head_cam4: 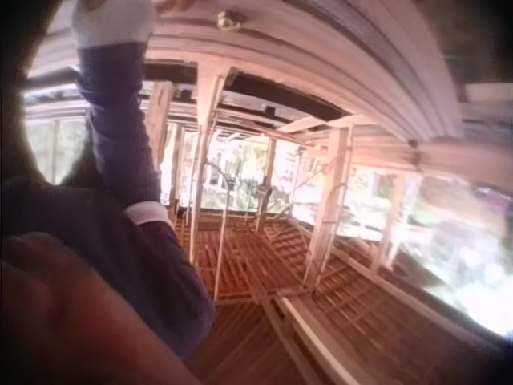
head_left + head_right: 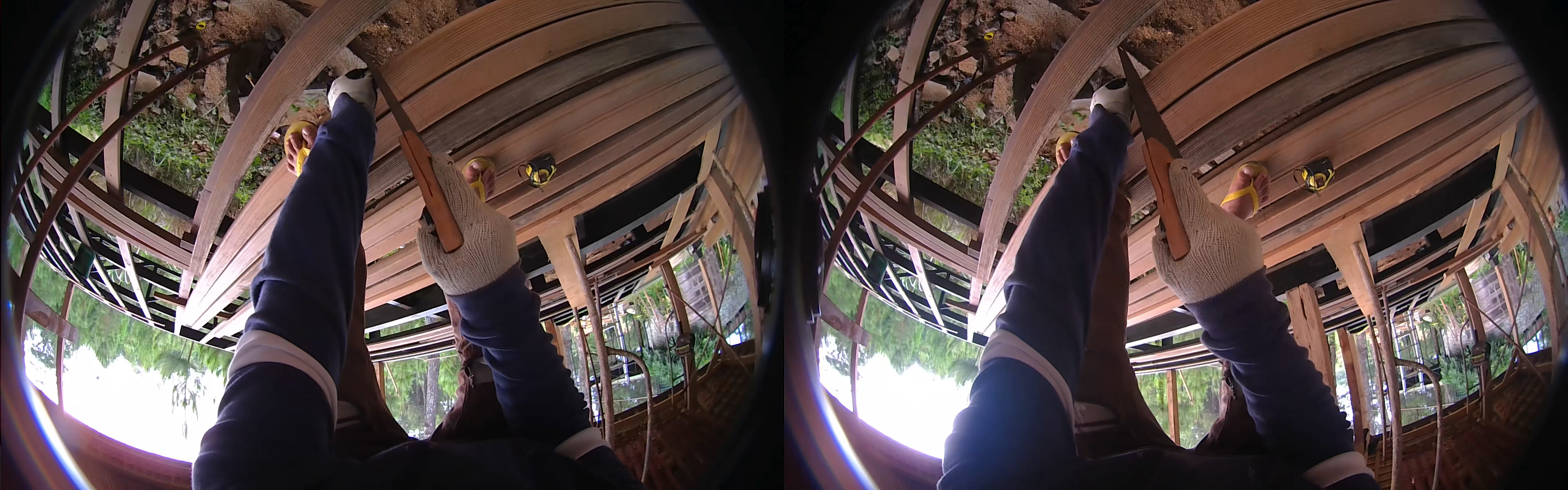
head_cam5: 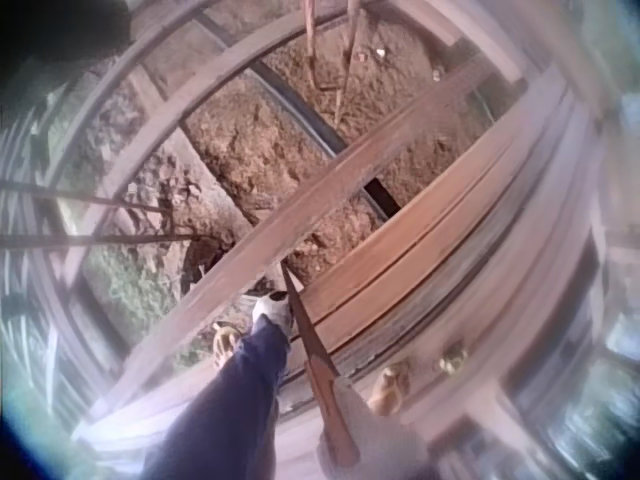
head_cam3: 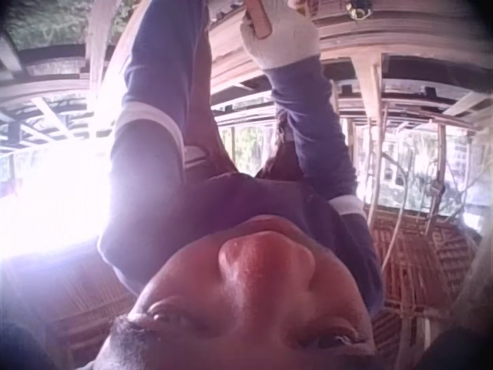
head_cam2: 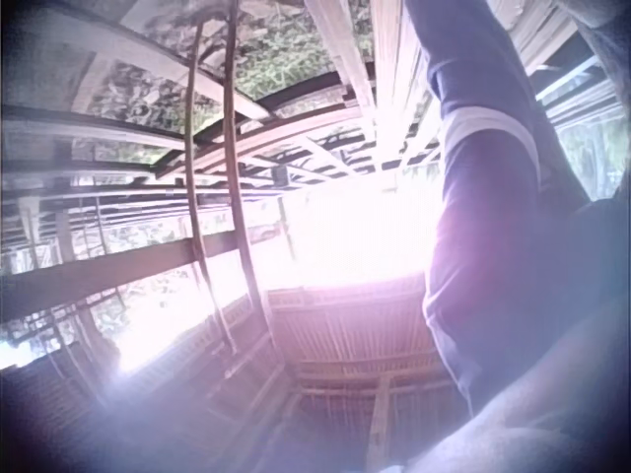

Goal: The person positions wooden slats on a curved frame, measures them with a tape measure, and cuts them using a hand saw.

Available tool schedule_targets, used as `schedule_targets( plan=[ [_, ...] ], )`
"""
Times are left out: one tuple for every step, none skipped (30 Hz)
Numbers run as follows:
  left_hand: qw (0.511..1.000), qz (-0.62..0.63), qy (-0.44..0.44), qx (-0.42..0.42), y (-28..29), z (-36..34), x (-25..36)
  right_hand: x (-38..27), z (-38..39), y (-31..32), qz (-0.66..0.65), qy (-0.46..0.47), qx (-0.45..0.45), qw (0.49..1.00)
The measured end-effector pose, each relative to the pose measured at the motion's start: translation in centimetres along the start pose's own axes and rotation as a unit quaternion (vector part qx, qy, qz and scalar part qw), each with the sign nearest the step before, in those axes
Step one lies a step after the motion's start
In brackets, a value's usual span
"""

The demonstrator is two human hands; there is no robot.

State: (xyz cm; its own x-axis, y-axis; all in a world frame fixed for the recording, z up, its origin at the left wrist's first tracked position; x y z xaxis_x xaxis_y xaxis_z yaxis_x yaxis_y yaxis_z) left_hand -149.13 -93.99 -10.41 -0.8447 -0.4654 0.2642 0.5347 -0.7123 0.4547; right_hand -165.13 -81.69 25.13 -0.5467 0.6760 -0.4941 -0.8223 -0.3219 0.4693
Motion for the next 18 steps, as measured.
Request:
schedule_targets(
  plan=[
    [1.0, -0.001, -0.009, 0.008, 0.6, 0.4, -0.3, -0.2, -0.1, -0.1, 0.005, 0.0, 0.011, 1.0],
    [0.994, -0.053, -0.004, 0.091, 3.0, 0.0, -2.5, -1.4, 0.1, -0.6, 0.007, 0.011, 0.012, 1.0],
    [0.996, -0.022, -0.008, 0.083, 2.8, 1.4, -1.6, -1.0, 0.6, -0.8, 0.015, -0.006, 0.025, 1.0],
    [0.997, 0.01, -0.01, 0.078, 3.0, 3.6, -1.5, -0.3, 1.4, -0.9, -0.036, -0.031, 0.019, 0.999],
    [0.997, 0.042, -0.013, 0.067, 3.3, 6.8, -0.4, 0.7, 3.3, -0.4, -0.087, -0.061, 0.016, 0.994],
    [0.995, 0.068, 0.003, 0.067, 4.3, 10.7, 0.5, 1.3, 5.0, 0.2, -0.138, -0.085, 0.008, 0.987],
    [0.992, 0.094, 0.015, 0.077, 5.3, 14.1, 1.2, 1.2, 4.9, 0.6, -0.131, -0.069, 0.028, 0.989],
    [0.989, 0.137, -0.005, 0.06, 5.7, 16.6, 0.4, 0.6, 4.6, 1.1, -0.121, -0.046, 0.041, 0.991],
    [0.983, 0.179, -0.023, 0.038, 5.7, 19.2, -0.4, -0.6, 2.9, 1.8, -0.049, 0.002, 0.078, 0.996],
    [0.982, 0.182, 0.0, 0.041, 6.2, 22.2, 0.1, -1.5, 1.6, 2.2, 0.021, 0.044, 0.115, 0.992],
    [0.981, 0.187, 0.025, 0.04, 6.9, 25.3, 0.8, -1.7, 0.0, 1.6, 0.033, 0.063, 0.13, 0.989],
    [0.979, 0.196, 0.043, 0.029, 6.5, 27.7, 0.2, -2.4, -1.1, 1.3, 0.061, 0.083, 0.138, 0.985],
    [0.976, 0.207, 0.055, 0.024, 6.1, 29.3, -0.3, -2.7, -1.0, 0.9, 0.06, 0.085, 0.144, 0.984],
    [0.976, 0.208, 0.054, 0.027, 6.0, 30.9, -0.5, -2.6, -1.0, 0.6, 0.061, 0.088, 0.153, 0.982],
    [0.976, 0.208, 0.053, 0.026, 6.3, 32.4, -0.6, -2.8, -0.8, 0.6, 0.063, 0.088, 0.161, 0.981],
    [0.975, 0.215, 0.057, 0.016, 6.8, 33.6, -0.8, -3.0, 0.4, 0.9, 0.065, 0.056, 0.122, 0.989],
    [0.968, 0.239, 0.07, 0.004, 7.1, 34.3, -0.9, -3.6, 2.1, 1.4, 0.063, 0.07, 0.129, 0.987],
    [0.961, 0.263, 0.087, -0.01, 7.3, 35.2, -1.0, -4.0, 3.8, 1.8, 0.06, 0.083, 0.133, 0.986]
  ],
)
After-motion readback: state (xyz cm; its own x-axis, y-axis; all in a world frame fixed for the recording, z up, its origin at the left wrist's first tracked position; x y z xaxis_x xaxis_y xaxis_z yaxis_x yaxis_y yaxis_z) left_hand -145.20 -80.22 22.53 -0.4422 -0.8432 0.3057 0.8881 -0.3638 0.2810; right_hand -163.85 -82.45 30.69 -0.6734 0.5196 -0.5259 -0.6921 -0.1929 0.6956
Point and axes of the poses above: each hand's wrist, its own z-axis away from the middle knuckle, its own y-axis out of the back of the hand, x = y × z, the point moved 7 cm from there along -z, towards the middle knuckle, and after that the axes turned 7 degrees about z, right-handed, at the moved point
